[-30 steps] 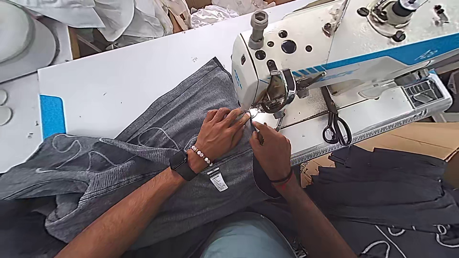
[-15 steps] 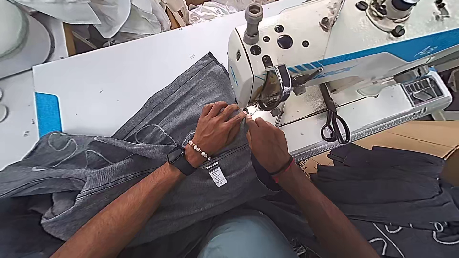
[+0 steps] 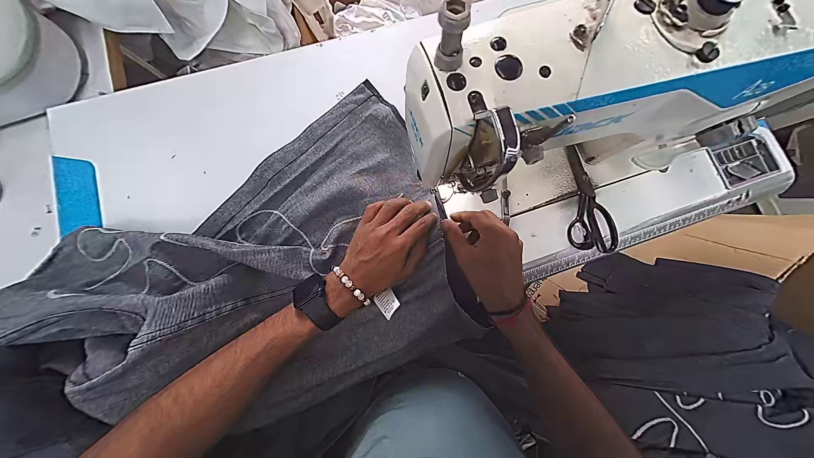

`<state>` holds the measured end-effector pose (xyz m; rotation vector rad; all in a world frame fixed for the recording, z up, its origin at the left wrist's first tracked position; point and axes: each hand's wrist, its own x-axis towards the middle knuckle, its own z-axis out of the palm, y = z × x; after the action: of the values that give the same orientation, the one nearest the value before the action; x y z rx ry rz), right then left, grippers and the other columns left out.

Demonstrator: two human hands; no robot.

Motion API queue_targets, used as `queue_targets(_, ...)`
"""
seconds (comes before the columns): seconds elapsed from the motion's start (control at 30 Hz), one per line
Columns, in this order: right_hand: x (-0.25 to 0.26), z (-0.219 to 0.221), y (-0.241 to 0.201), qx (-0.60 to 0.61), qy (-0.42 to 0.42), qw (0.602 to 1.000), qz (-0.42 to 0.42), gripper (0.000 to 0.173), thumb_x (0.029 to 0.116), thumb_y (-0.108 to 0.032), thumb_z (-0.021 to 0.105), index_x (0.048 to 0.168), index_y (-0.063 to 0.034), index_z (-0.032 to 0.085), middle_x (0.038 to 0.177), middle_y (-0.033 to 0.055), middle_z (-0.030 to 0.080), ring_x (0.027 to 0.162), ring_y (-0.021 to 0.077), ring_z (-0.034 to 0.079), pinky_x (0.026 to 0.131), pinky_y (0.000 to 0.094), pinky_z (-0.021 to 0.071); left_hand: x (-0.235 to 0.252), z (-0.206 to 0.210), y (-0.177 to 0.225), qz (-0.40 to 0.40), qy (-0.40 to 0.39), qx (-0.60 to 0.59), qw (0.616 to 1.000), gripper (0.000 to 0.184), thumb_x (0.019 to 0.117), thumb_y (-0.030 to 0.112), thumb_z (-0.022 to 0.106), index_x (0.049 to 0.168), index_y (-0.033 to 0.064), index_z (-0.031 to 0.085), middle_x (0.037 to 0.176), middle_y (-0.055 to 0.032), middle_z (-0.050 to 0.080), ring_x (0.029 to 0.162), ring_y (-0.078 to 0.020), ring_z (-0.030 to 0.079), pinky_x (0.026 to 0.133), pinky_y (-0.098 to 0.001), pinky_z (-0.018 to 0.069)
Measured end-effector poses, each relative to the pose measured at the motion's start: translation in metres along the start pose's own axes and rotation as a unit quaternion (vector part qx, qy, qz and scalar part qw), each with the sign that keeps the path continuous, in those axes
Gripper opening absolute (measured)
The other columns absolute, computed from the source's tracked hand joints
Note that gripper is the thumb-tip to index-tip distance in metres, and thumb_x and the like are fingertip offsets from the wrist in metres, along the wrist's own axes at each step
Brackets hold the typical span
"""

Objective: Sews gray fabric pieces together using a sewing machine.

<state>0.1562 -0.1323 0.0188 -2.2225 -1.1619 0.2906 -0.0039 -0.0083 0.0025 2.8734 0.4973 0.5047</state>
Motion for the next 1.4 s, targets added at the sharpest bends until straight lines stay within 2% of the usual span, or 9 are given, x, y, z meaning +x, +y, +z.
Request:
queue_targets(0.17, 0.002, 0.003, -0.009, -0.062, -0.005, 0.998, -0.004, 0.016, 0.0917, -0.035, 0.070, 0.097, -0.0213, 0.078, 0.079, -0.0033, 0.066, 0.067, 0.0143, 0.062, 0.057, 0.0391, 0.0509, 0.001, 0.000, -0.005, -0.009, -0.032, 0.035, 0.999, 0.046, 0.1036, 0.043, 0.043, 0.145, 0.0315, 0.060, 0.150, 0.0001, 0.054, 0.134, -0.0239, 0.048, 0.110, -0.0453, 0.0348)
queue_targets(0.3, -0.004, 0.013, -0.010, -0.111, 0.039, 0.990, -0.077, 0.013, 0.0932, -0.021, 0.066, 0.092, -0.0112, 0.074, 0.084, 0.0049, 0.065, 0.071, 0.0208, 0.065, 0.056, 0.0384, 0.0525, 0.002, 0.001, -0.008, 0.005, -0.012, 0.042, 0.999, 0.048, 0.1026, 0.047, 0.046, 0.142, 0.0257, 0.062, 0.148, -0.0011, 0.056, 0.135, -0.0241, 0.049, 0.112, -0.0454, 0.0345)
queue_targets(0.4, -0.010, 0.014, -0.006, -0.110, 0.017, 0.978, -0.174, 0.015, 0.0970, -0.013, 0.060, 0.098, -0.0063, 0.074, 0.095, 0.0099, 0.065, 0.089, 0.0256, 0.065, 0.071, 0.0386, 0.0563, 0.003, 0.000, -0.012, 0.044, -0.026, 0.020, 0.998, 0.044, 0.1041, 0.041, 0.045, 0.144, 0.0285, 0.062, 0.154, 0.0050, 0.053, 0.144, -0.0233, 0.043, 0.119, -0.0466, 0.0303)
queue_targets(0.5, -0.027, 0.000, -0.001, -0.089, -0.011, 0.977, -0.193, 0.022, 0.0972, -0.021, 0.059, 0.105, -0.0144, 0.079, 0.112, 0.0055, 0.069, 0.103, 0.0226, 0.064, 0.081, 0.0372, 0.0549, 0.004, -0.001, -0.011, 0.066, -0.027, -0.010, 0.997, 0.041, 0.1046, 0.034, 0.046, 0.140, 0.0261, 0.066, 0.151, 0.0044, 0.057, 0.143, -0.0234, 0.046, 0.117, -0.0464, 0.0336)
queue_targets(0.63, -0.082, -0.023, 0.015, -0.044, -0.040, 0.981, -0.182, 0.029, 0.0979, -0.040, 0.064, 0.107, -0.0157, 0.077, 0.100, 0.0044, 0.072, 0.091, 0.0198, 0.068, 0.075, 0.0361, 0.0568, 0.002, -0.001, -0.007, 0.057, -0.027, -0.035, 0.997, 0.038, 0.1050, 0.029, 0.047, 0.135, 0.0257, 0.069, 0.148, 0.0057, 0.060, 0.142, -0.0228, 0.048, 0.117, -0.0457, 0.0361)
queue_targets(0.83, -0.123, -0.049, 0.059, -0.104, 0.113, 0.974, -0.164, 0.015, 0.0982, -0.019, 0.060, 0.090, -0.0105, 0.069, 0.071, 0.0051, 0.062, 0.059, 0.0183, 0.060, 0.049, 0.0327, 0.0480, 0.001, 0.000, -0.004, 0.050, -0.028, -0.013, 0.998, 0.040, 0.1040, 0.030, 0.046, 0.138, 0.0260, 0.067, 0.148, 0.0059, 0.059, 0.142, -0.0236, 0.047, 0.116, -0.0463, 0.0353)
queue_targets(1.0, -0.097, -0.072, 0.037, -0.221, -0.167, 0.959, -0.067, 0.007, 0.0827, -0.013, 0.067, 0.085, -0.0114, 0.073, 0.074, 0.0078, 0.067, 0.061, 0.0276, 0.068, 0.045, 0.0476, 0.0516, 0.001, 0.000, 0.000, 0.043, -0.027, -0.004, 0.999, 0.041, 0.1039, 0.030, 0.046, 0.139, 0.0262, 0.067, 0.148, 0.0051, 0.059, 0.142, -0.0242, 0.048, 0.116, -0.0466, 0.0356)
queue_targets(1.17, -0.048, -0.039, -0.002, -0.097, -0.020, 0.994, -0.049, 0.036, 0.0981, -0.044, 0.062, 0.111, -0.0127, 0.074, 0.091, 0.0043, 0.070, 0.081, 0.0212, 0.068, 0.067, 0.0404, 0.0565, 0.000, 0.002, -0.001, 0.045, -0.018, -0.010, 0.999, 0.039, 0.1041, 0.029, 0.046, 0.137, 0.0260, 0.068, 0.148, 0.0049, 0.059, 0.142, -0.0245, 0.047, 0.116, -0.0462, 0.0352)
queue_targets(1.4, -0.030, 0.007, 0.004, -0.097, 0.047, 0.993, -0.056, 0.021, 0.0983, -0.026, 0.059, 0.102, -0.0125, 0.075, 0.056, 0.0001, 0.057, 0.047, 0.0178, 0.056, 0.044, 0.0373, 0.0424, -0.001, 0.001, -0.003, 0.042, -0.017, 0.011, 0.999, 0.040, 0.1038, 0.032, 0.046, 0.138, 0.0279, 0.067, 0.147, 0.0080, 0.060, 0.140, -0.0230, 0.048, 0.114, -0.0451, 0.0350)
